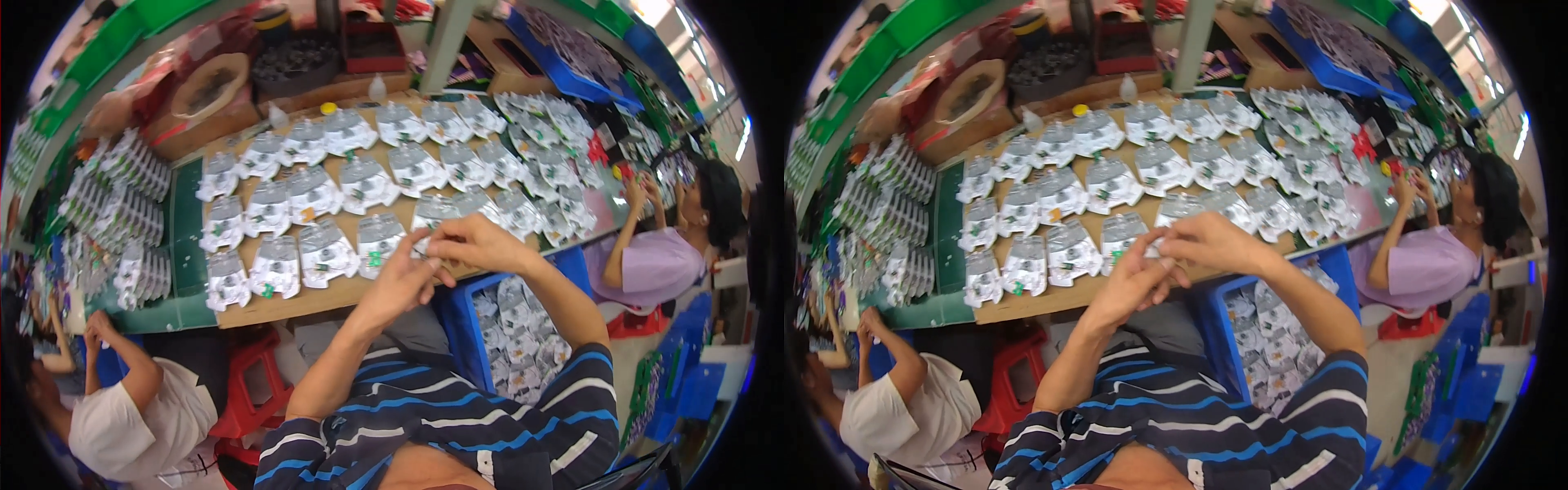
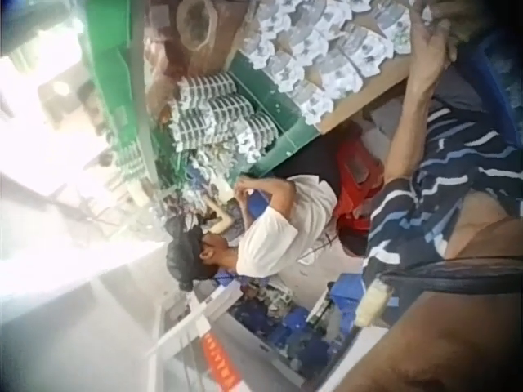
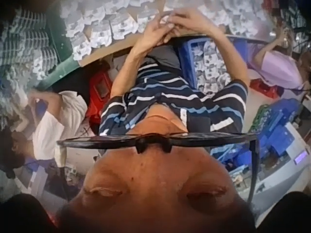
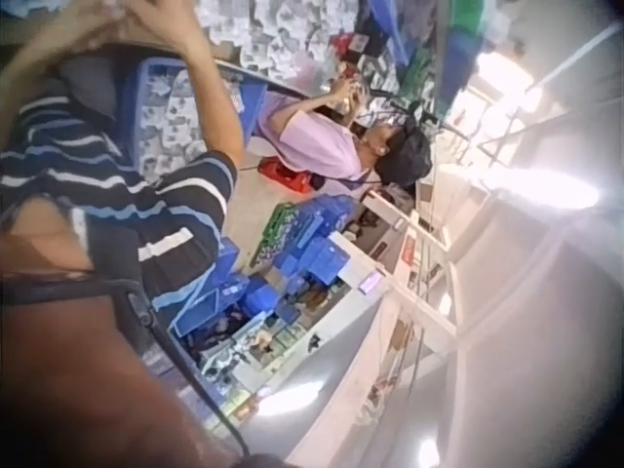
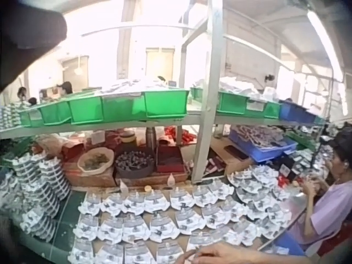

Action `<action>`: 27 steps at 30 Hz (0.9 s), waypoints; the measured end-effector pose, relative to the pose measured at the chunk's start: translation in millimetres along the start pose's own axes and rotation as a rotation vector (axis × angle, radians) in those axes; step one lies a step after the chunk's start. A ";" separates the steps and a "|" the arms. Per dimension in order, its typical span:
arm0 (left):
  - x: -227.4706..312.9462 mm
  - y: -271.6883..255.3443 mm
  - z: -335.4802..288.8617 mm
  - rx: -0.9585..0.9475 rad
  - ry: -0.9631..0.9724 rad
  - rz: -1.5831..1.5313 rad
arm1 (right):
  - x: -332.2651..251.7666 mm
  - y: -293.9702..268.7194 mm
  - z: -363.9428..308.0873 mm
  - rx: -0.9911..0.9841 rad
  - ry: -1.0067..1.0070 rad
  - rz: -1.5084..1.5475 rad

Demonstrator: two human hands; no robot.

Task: The person assembles small plastic components into packaging housings by hand.

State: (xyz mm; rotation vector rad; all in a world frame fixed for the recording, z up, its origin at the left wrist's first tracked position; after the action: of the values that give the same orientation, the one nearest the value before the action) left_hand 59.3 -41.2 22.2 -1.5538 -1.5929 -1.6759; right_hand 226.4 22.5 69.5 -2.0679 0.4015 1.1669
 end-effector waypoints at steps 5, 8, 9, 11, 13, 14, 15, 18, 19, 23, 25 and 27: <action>-1.1 3.6 -15.8 -0.034 0.003 0.036 | 5.8 11.1 -12.5 -0.041 0.109 0.246; -5.6 2.4 -22.0 0.001 0.011 -0.002 | 5.0 18.0 -20.0 0.044 0.141 0.335; -9.4 2.9 -21.7 0.016 0.020 -0.038 | 6.8 21.2 -23.2 0.096 0.099 0.335; -10.0 4.7 -18.8 0.025 0.023 -0.072 | 3.0 28.7 -31.2 0.182 0.061 0.295; -11.3 9.3 -15.1 0.086 -0.006 -0.122 | -2.2 30.2 -40.5 0.431 -0.213 -0.131; -13.4 10.0 -11.7 0.100 0.000 -0.139 | -1.5 31.1 -43.8 0.487 -0.335 -0.249; -15.1 9.5 -7.7 0.109 0.002 -0.157 | -2.5 32.1 -44.4 0.517 -0.384 -0.248; -16.5 8.0 0.4 0.071 -0.019 -0.210 | 0.2 27.0 -46.7 0.555 -0.429 -0.213; -14.2 9.2 1.5 0.072 -0.021 -0.218 | 4.2 24.2 -47.5 0.534 -0.375 -0.157; -16.0 18.4 11.8 0.052 -0.016 -0.185 | 17.7 22.0 -54.9 0.360 0.010 0.481; -19.9 28.0 13.7 0.073 -0.056 -0.137 | 32.0 21.7 -62.1 0.419 0.169 0.356; -25.0 31.1 16.6 0.049 -0.061 -0.138 | 31.5 22.0 -62.2 0.400 0.207 0.239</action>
State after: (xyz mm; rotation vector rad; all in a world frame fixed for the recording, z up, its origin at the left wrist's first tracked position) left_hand 100.9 -46.5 11.7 -1.5149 -1.7958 -1.6598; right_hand 269.0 -34.9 54.4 -1.8235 0.9249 0.9137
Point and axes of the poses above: each hand's wrist, its own z-axis towards the middle knuckle, its own y-axis out of the palm, x = y × z, the point moved 2 cm from there along z, towards the middle knuckle, and after that the axes turned 3 degrees about y, right-handed, at the moved point
